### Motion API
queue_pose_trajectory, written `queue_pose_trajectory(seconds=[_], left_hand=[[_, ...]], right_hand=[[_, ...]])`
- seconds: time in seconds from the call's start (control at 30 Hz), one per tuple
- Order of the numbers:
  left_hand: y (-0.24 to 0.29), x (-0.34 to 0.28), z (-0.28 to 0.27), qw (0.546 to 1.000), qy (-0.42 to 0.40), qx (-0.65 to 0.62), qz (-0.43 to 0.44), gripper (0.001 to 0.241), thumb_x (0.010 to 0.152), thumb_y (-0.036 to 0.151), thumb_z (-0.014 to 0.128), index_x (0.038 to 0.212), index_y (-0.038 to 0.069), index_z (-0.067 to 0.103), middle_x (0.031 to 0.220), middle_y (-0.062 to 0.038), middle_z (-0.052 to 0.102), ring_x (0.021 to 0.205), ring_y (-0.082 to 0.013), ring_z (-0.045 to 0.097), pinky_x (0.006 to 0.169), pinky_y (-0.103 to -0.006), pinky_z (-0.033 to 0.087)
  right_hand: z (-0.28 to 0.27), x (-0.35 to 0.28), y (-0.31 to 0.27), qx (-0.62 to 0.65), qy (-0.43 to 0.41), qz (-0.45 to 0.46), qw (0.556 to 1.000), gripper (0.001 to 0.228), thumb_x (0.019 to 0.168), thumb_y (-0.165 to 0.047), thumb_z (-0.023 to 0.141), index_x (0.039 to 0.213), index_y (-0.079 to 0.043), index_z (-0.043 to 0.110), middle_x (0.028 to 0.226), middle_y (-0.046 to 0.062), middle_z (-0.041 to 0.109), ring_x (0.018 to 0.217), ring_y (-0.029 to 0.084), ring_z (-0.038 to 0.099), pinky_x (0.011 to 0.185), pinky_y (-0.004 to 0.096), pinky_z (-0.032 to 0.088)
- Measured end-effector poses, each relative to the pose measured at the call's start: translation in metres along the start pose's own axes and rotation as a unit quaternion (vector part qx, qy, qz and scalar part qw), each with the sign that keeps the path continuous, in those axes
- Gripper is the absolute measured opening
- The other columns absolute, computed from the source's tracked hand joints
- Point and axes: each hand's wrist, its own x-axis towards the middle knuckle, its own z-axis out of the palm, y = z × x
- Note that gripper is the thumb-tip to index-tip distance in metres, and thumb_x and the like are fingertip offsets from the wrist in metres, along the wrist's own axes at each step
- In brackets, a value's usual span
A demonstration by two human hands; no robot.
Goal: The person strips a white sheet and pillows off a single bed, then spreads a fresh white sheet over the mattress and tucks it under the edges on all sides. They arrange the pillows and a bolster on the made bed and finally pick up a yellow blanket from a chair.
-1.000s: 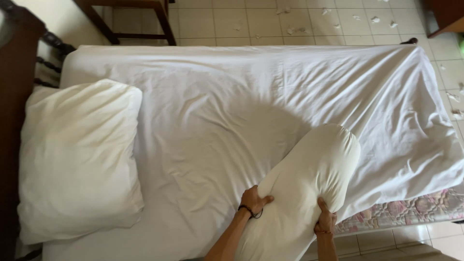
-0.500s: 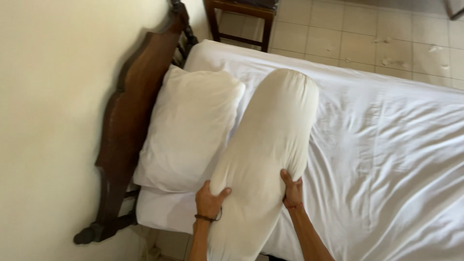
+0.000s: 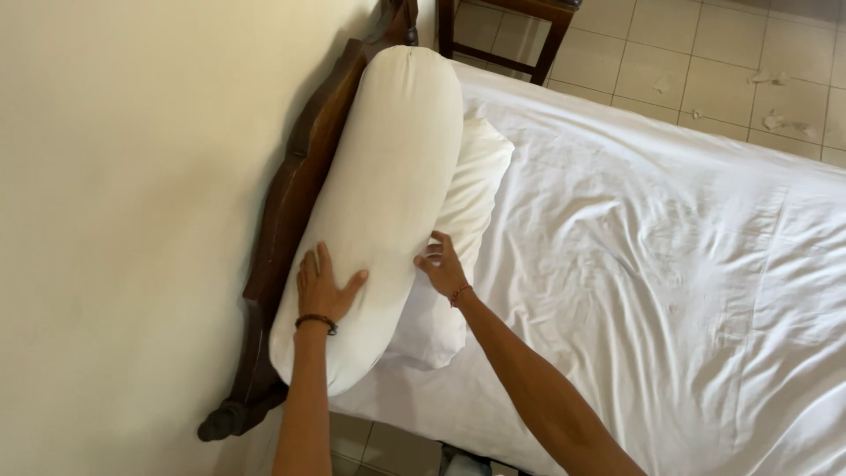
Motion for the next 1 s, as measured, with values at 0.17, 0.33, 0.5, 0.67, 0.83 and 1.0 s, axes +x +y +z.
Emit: queue_pose_trajectory(seconds=[0.17,0.33,0.5,0.67,0.83,1.0], left_hand=[[0.018,-0.007,0.015,0.999,-0.02,0.047,0.002,0.12,0.079,0.076,0.064,0.163,0.009,0.012,0.165,-0.029,0.014,0.153,-0.0426,0.012,0.124,-0.0518,0.009],[0.031,-0.018,0.018,0.999,-0.012,0.042,-0.018,0.118,0.079,0.078,0.062,0.164,0.01,0.017,0.166,-0.029,0.014,0.155,-0.0431,0.012,0.125,-0.0551,0.008],[0.053,-0.078,0.093,0.986,0.16,0.028,-0.041,0.084,0.105,0.053,0.052,0.17,0.004,0.031,0.174,-0.033,0.018,0.163,-0.0467,0.016,0.134,-0.0616,0.01],[0.131,-0.187,0.237,0.984,0.147,0.102,0.021,0.083,0.097,0.05,0.058,0.162,0.003,0.037,0.169,-0.033,0.013,0.158,-0.0477,0.014,0.124,-0.0656,0.006],[0.195,-0.361,0.437,0.998,-0.054,0.037,0.02,0.081,0.095,0.052,0.057,0.156,0.002,0.039,0.165,-0.028,0.02,0.153,-0.0434,0.019,0.125,-0.0565,0.01],[0.293,-0.532,0.553,0.973,-0.216,-0.077,-0.009,0.063,0.101,0.044,0.053,0.148,0.002,0.049,0.164,-0.026,0.029,0.154,-0.0407,0.026,0.127,-0.0515,0.019]], right_hand=[[0.001,-0.033,0.027,0.011,-0.029,0.063,0.998,0.057,0.098,-0.016,0.057,0.15,-0.008,0.036,0.12,0.014,0.064,0.102,0.021,0.068,0.087,0.036,0.057],[-0.047,-0.115,0.058,-0.044,-0.061,0.059,0.995,0.048,0.097,-0.016,0.06,0.143,-0.011,0.049,0.117,0.01,0.069,0.098,0.019,0.069,0.082,0.035,0.058],[-0.134,-0.229,0.138,-0.027,-0.005,0.174,0.984,0.042,0.096,-0.019,0.062,0.136,-0.009,0.057,0.113,0.011,0.073,0.104,0.022,0.07,0.091,0.035,0.055],[-0.241,-0.33,0.248,-0.064,0.037,0.273,0.959,0.036,0.095,-0.023,0.062,0.128,-0.009,0.064,0.116,0.009,0.072,0.107,0.023,0.07,0.093,0.037,0.056],[-0.391,-0.43,0.354,-0.105,0.045,0.307,0.945,0.034,0.093,-0.022,0.062,0.124,-0.009,0.066,0.117,0.011,0.074,0.11,0.025,0.07,0.095,0.037,0.055],[-0.53,-0.514,0.384,-0.133,0.238,0.284,0.919,0.028,0.091,-0.02,0.063,0.116,-0.008,0.07,0.112,0.012,0.076,0.102,0.027,0.072,0.091,0.039,0.057]])
